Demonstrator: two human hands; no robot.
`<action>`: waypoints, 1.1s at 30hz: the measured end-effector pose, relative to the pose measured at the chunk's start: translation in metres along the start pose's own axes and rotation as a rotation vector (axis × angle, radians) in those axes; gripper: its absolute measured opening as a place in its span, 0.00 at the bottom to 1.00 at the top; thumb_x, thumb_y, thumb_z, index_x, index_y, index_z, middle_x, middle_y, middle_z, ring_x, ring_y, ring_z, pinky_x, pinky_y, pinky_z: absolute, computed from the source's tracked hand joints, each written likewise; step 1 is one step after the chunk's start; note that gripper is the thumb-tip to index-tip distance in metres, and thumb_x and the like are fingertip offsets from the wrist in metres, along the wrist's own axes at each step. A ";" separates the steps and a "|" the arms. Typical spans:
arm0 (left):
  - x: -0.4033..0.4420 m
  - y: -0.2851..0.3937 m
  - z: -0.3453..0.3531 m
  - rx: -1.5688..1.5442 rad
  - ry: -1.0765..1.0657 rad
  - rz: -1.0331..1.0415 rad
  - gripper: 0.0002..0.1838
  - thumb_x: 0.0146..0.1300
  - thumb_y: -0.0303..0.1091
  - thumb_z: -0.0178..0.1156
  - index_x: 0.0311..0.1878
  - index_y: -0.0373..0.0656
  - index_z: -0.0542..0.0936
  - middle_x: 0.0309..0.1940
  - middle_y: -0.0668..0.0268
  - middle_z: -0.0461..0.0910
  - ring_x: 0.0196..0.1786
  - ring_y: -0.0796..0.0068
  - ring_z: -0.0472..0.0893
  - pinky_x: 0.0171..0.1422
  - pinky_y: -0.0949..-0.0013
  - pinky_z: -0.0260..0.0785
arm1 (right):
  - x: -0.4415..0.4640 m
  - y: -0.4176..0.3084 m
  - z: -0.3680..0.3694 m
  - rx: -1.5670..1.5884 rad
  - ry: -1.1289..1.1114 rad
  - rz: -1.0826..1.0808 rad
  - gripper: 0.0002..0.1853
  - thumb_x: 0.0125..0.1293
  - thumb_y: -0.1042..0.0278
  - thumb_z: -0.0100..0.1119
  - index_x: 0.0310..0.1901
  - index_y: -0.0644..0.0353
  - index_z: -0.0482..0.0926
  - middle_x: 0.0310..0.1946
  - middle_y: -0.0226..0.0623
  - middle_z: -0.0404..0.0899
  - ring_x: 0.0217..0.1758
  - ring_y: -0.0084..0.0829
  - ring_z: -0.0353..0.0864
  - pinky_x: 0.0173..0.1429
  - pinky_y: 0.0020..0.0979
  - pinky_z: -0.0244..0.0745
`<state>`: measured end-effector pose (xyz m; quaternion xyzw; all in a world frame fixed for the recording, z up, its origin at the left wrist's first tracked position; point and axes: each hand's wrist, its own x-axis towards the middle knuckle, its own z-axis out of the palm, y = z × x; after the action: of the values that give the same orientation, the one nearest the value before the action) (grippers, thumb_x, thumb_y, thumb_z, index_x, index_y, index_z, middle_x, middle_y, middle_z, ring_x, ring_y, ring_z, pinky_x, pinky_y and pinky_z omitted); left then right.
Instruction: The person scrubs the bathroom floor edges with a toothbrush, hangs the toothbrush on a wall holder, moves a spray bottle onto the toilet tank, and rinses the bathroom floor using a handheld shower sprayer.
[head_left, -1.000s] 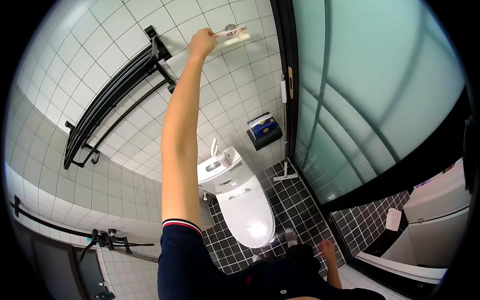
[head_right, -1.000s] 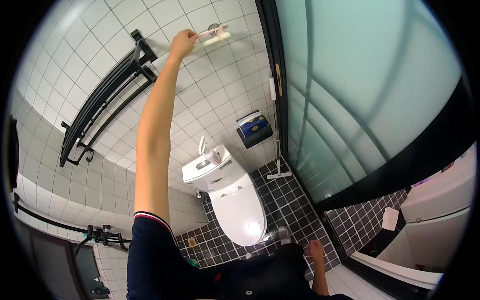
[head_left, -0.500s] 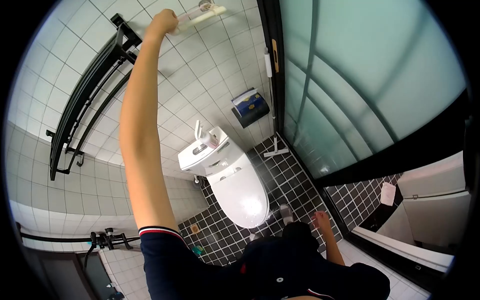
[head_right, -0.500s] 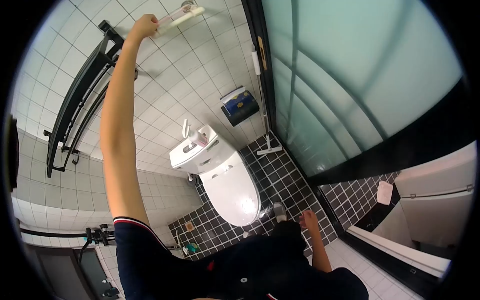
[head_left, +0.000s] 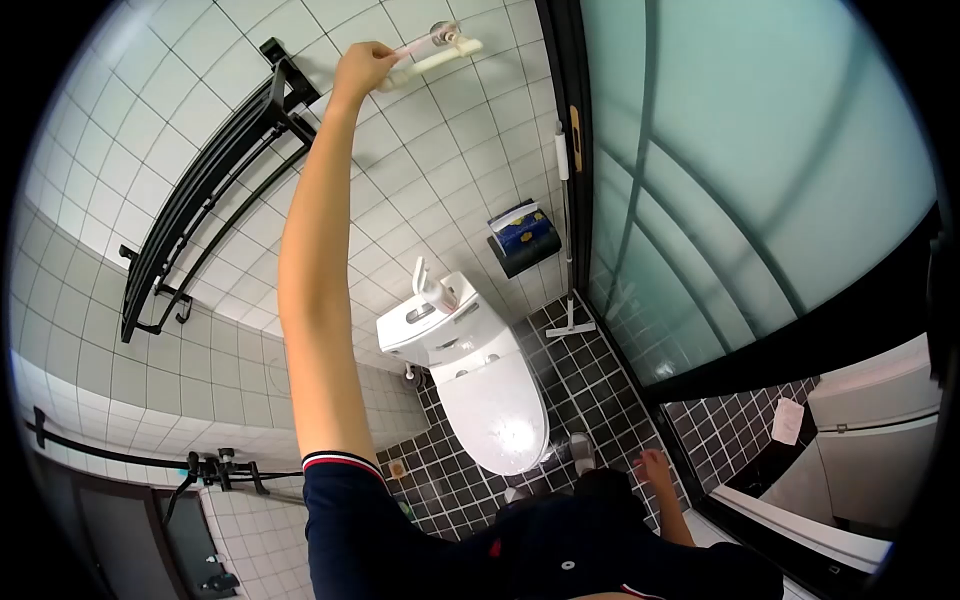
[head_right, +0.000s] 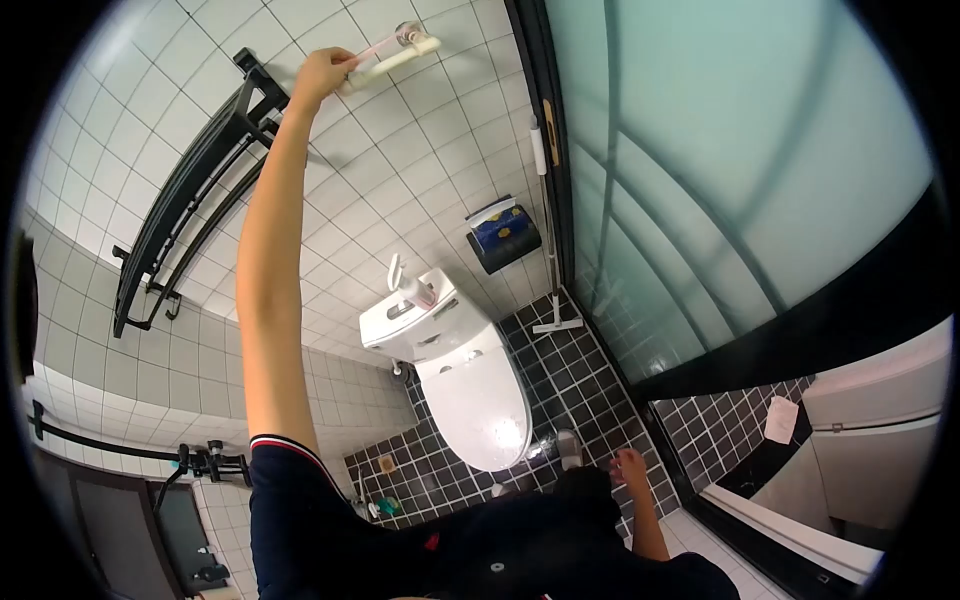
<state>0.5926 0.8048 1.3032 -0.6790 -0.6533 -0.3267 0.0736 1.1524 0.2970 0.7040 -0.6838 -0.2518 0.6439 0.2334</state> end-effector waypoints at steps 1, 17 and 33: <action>-0.003 0.002 0.000 0.025 -0.034 0.007 0.16 0.58 0.43 0.67 0.44 0.42 0.87 0.35 0.58 0.87 0.37 0.64 0.85 0.44 0.64 0.76 | 0.003 0.002 -0.002 -0.003 -0.001 0.002 0.13 0.71 0.58 0.51 0.50 0.54 0.77 0.36 0.35 0.85 0.24 0.24 0.82 0.23 0.28 0.77; -0.060 0.035 0.004 -0.047 0.393 0.176 0.14 0.63 0.34 0.61 0.45 0.31 0.80 0.42 0.50 0.82 0.51 0.55 0.81 0.60 0.58 0.72 | 0.019 -0.010 -0.016 -0.059 -0.040 -0.041 0.14 0.73 0.56 0.52 0.50 0.57 0.76 0.35 0.39 0.84 0.24 0.26 0.83 0.23 0.27 0.75; -0.908 0.017 -0.017 -0.411 0.260 -1.324 0.14 0.68 0.40 0.58 0.47 0.39 0.83 0.38 0.57 0.85 0.43 0.68 0.83 0.50 0.66 0.75 | -0.172 -0.329 0.349 -0.484 -0.904 -0.995 0.12 0.76 0.64 0.50 0.48 0.64 0.78 0.35 0.30 0.79 0.35 0.17 0.71 0.40 0.20 0.66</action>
<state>0.6638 0.0313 0.8315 -0.0943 -0.8401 -0.4982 -0.1928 0.7816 0.4354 1.0253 -0.1867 -0.7419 0.6073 0.2140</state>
